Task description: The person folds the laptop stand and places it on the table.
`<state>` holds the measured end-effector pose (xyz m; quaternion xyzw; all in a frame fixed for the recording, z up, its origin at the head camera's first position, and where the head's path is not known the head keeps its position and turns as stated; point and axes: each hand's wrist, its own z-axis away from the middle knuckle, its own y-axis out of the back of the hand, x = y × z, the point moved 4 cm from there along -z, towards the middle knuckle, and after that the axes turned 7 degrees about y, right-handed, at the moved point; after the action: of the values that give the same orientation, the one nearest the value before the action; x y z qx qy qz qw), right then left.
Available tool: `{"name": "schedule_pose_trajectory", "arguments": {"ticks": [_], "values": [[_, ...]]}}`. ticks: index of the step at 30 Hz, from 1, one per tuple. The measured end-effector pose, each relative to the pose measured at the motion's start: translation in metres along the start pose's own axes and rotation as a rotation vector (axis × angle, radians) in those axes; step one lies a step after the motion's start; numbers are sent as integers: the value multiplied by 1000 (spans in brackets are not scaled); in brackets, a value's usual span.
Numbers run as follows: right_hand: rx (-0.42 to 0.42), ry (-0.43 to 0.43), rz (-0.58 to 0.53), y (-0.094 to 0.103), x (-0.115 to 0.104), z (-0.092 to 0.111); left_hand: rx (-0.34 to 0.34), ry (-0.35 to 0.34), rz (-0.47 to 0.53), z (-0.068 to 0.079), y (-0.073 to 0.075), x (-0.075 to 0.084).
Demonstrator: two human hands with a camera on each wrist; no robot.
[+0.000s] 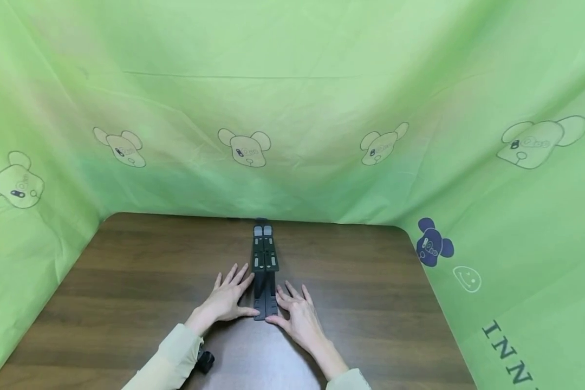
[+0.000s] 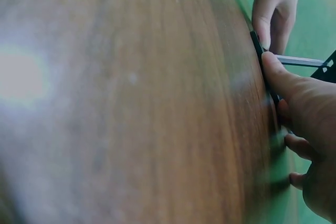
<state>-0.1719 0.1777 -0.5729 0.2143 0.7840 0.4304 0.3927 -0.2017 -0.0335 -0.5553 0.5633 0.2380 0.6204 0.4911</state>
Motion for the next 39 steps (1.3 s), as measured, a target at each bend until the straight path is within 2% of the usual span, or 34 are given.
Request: {"name": "schedule_pose_trajectory", "arguments": {"ticks": [8,15,24,35,39], "values": [[27,47,63,2,-3,0,22,11,-56,0,-1,4],[41,77,149,1,-7,-1,24,32,-59,1,0,5],[21,59,152,0,-8,-2,12,43,-67,-1,-1,5],[46,81,176,-1,-11,-3,-29,63,-31,-2,1,5],[42,75,172,-1,-11,-4,-5,61,-48,-1,4,7]]}}
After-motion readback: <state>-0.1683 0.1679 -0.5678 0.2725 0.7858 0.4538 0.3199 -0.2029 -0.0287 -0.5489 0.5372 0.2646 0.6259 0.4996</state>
